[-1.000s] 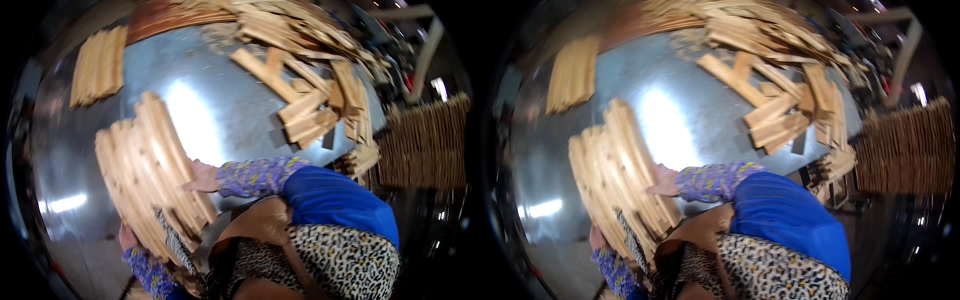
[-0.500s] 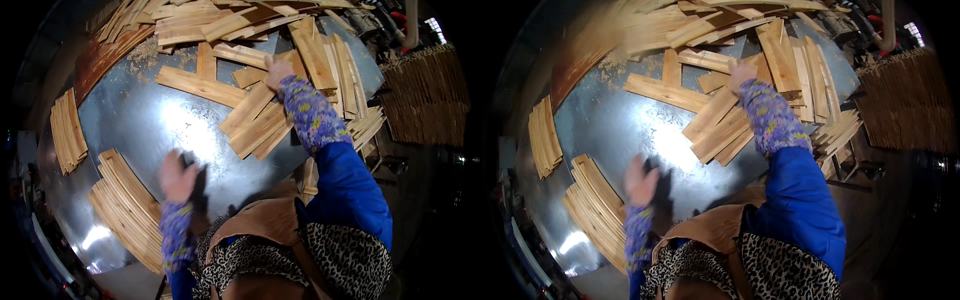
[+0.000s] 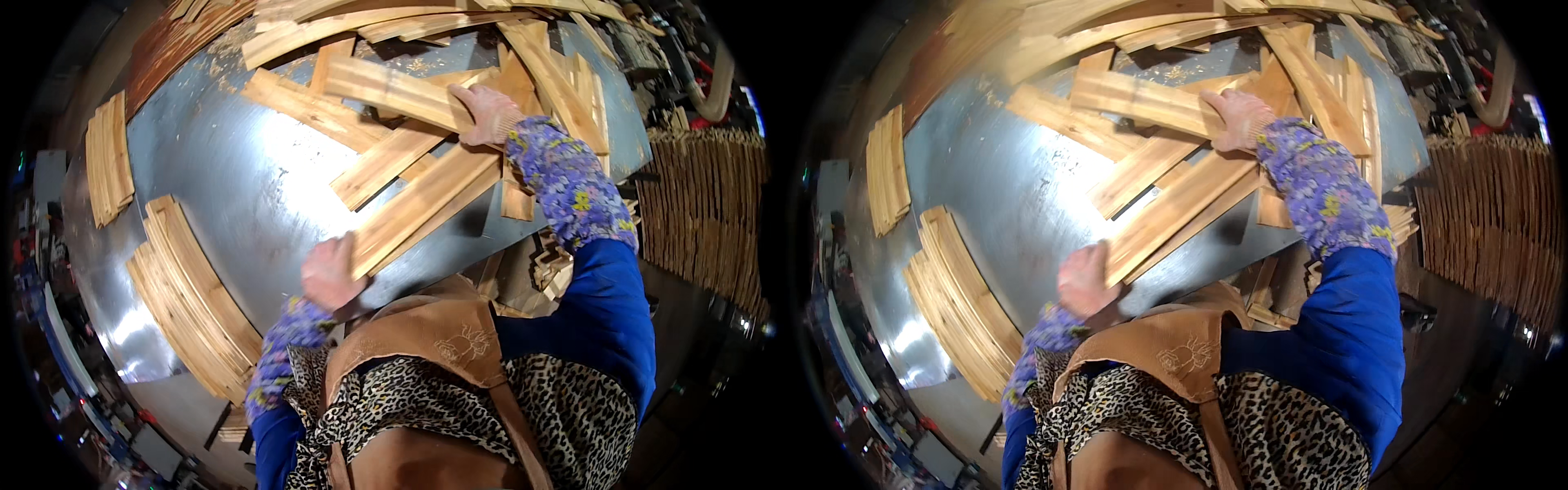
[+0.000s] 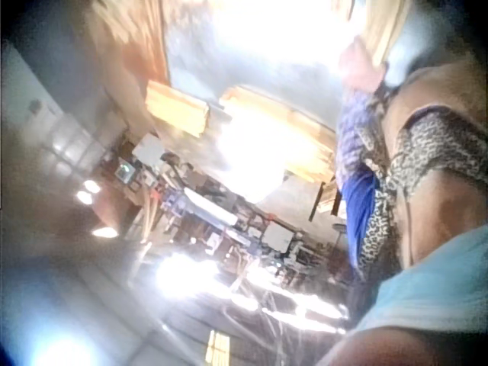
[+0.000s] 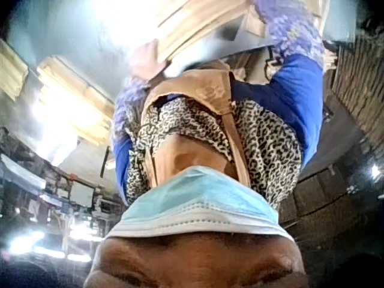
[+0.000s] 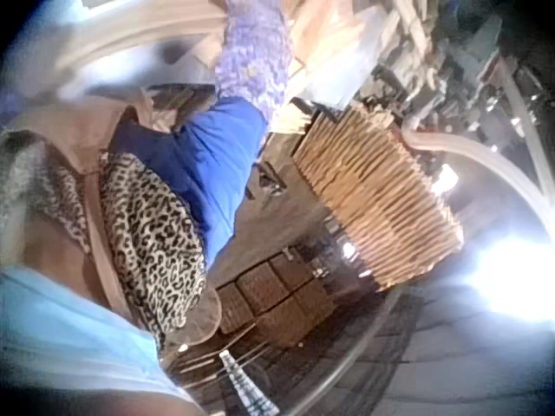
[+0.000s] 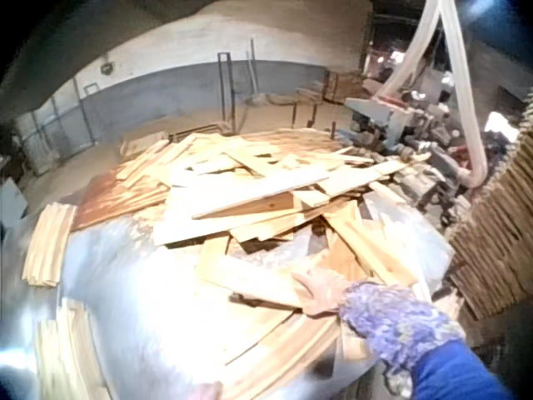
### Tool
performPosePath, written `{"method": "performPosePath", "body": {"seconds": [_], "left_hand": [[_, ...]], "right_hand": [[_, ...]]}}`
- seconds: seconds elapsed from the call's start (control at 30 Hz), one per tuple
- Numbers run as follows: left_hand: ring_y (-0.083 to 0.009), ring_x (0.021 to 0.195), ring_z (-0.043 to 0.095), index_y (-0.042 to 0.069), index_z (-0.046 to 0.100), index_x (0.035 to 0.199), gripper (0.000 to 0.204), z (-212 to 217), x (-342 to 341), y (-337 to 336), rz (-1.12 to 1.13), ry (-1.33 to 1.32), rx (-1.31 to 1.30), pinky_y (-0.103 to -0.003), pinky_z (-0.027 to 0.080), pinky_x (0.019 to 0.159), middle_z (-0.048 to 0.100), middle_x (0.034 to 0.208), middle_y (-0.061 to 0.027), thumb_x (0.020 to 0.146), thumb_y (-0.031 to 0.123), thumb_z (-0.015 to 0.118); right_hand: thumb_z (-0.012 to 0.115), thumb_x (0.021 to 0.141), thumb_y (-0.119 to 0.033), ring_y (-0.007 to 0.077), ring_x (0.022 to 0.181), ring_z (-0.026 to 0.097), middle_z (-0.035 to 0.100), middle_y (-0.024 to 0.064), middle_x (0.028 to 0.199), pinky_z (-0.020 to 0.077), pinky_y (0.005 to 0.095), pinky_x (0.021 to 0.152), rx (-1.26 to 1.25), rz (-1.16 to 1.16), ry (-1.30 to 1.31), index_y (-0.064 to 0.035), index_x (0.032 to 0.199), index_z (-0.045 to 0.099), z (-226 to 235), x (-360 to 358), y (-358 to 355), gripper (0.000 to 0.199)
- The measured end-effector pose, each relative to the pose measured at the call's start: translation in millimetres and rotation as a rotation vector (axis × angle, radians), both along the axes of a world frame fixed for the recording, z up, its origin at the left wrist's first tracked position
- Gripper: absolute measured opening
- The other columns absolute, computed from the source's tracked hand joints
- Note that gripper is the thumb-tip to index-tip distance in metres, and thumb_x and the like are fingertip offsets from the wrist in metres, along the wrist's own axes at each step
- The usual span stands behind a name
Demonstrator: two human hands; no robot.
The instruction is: The person repeatedly picks up thin wooden planks from a pile on a metal table and stacks them into a neat pile. The person handles the planks one at a time or in small groups, aligning them before placing them on the growing stack.
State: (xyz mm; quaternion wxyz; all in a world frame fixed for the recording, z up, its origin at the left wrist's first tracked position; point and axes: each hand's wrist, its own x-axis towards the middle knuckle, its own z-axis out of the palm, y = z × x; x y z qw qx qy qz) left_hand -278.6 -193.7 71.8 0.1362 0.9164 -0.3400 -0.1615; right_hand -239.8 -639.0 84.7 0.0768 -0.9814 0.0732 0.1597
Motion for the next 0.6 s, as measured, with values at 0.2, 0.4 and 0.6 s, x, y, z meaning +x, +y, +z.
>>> {"method": "performPosePath", "body": {"seconds": [0.2,0.4,0.6], "left_hand": [[-0.0306,0.111,0.072,-0.003,0.053,0.156,0.099,8,-60,218,0.718,0.82,-0.621,-0.039,0.056,0.097,0.075,0.122,-0.0155,0.075,0.039,0.089],[-0.0363,0.115,0.074,-0.007,0.045,0.161,0.098,-20,-90,277,1.0,1.612,-1.321,-0.053,0.064,0.099,0.067,0.145,-0.026,0.085,0.041,0.085],[-0.0373,0.117,0.076,-0.009,0.05,0.157,0.077,-64,-52,286,1.346,1.299,-1.385,-0.051,0.064,0.102,0.072,0.136,-0.0269,0.09,0.023,0.069]], "right_hand": [[0.088,0.074,-0.034,0.0417,0.141,0.057,0.057,0.0218,0.151,0.0488,0.0491,0.119,-0.115,0.265,0.121,-0.0198,0.173,0.031,-42,33,49,0.114],[0.091,0.075,-0.043,0.0426,0.139,0.06,0.059,0.024,0.152,0.0504,0.0472,0.118,-0.069,0.248,0.188,-0.0139,0.173,0.032,-25,72,117,0.118],[0.086,0.083,-0.045,0.0404,0.145,0.058,0.059,0.0311,0.157,0.0457,0.0471,0.122,0.793,0.203,-0.057,-0.0057,0.172,0.031,5,136,219,0.112]]}}
